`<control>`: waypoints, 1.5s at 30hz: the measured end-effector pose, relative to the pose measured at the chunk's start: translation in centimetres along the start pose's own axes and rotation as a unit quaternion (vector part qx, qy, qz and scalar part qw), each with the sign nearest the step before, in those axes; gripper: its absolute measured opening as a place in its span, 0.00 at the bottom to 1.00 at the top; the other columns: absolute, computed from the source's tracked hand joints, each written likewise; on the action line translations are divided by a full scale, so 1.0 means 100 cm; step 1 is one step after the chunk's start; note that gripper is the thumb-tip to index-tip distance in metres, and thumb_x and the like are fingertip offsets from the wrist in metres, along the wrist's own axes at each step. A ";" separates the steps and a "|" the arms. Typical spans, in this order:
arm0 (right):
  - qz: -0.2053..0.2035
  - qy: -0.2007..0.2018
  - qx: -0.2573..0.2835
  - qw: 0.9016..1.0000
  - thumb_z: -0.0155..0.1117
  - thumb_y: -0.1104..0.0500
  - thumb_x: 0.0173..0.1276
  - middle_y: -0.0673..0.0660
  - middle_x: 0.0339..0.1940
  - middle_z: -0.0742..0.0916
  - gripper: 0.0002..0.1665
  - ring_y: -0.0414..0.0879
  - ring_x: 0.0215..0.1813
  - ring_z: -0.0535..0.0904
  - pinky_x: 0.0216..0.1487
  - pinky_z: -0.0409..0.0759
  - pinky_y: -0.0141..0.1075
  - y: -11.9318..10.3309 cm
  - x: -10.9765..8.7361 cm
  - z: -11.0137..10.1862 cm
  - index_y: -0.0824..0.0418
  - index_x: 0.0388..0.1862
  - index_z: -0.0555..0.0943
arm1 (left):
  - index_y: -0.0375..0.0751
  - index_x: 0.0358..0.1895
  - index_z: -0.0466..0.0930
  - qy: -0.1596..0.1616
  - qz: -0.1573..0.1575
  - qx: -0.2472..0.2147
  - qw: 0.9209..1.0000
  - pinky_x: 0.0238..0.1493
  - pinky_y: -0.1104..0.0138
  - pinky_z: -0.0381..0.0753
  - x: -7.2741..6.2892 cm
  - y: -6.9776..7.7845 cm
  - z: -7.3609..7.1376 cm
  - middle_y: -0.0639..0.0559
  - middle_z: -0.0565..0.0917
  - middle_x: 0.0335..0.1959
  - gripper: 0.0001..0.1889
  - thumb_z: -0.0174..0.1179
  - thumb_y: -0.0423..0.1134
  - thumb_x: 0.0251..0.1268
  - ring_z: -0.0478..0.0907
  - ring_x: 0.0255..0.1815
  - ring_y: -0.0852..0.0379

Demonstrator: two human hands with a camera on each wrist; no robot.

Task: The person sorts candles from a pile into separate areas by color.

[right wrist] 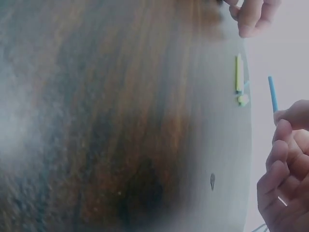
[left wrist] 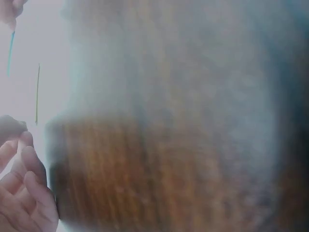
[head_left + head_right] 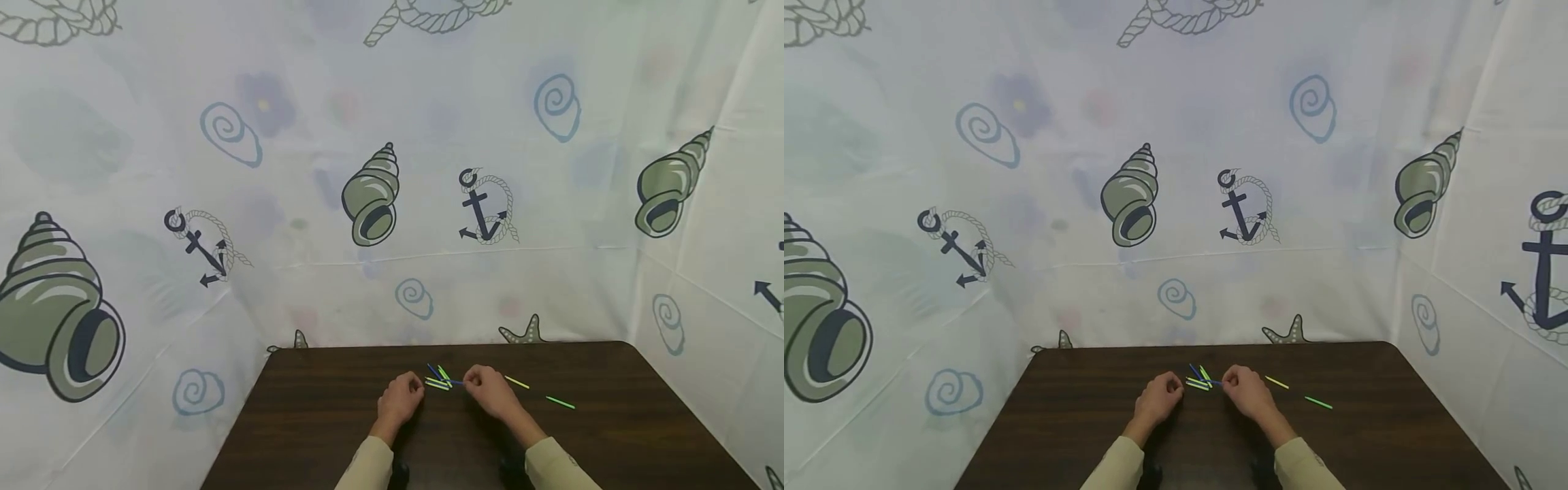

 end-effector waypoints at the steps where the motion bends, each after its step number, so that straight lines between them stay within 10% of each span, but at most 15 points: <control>1: -0.001 0.003 0.004 1.000 0.68 0.60 0.76 0.49 0.30 0.84 0.04 0.43 0.31 0.75 0.35 0.75 0.40 0.001 0.002 -0.002 0.58 0.40 0.87 | 0.52 0.39 0.84 -0.001 -0.001 -0.003 1.000 0.33 0.56 0.71 0.002 0.000 0.000 0.58 0.82 0.29 0.04 0.67 0.42 0.76 0.75 0.28 0.58; 45: 0.108 -0.026 -0.052 0.992 0.64 0.57 0.76 0.52 0.36 0.87 0.07 0.50 0.32 0.79 0.33 0.74 0.48 0.055 0.083 -0.030 0.56 0.44 0.88 | 0.56 0.54 0.89 -0.045 -0.041 0.012 0.998 0.36 0.57 0.72 0.056 0.008 0.020 0.58 0.87 0.35 0.09 0.67 0.42 0.76 0.77 0.30 0.58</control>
Point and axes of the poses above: each hand's wrist, its own x-axis towards the middle knuckle, its own z-axis out of the palm, y = z × x, the point moved 9 cm from there along x, towards the middle knuckle
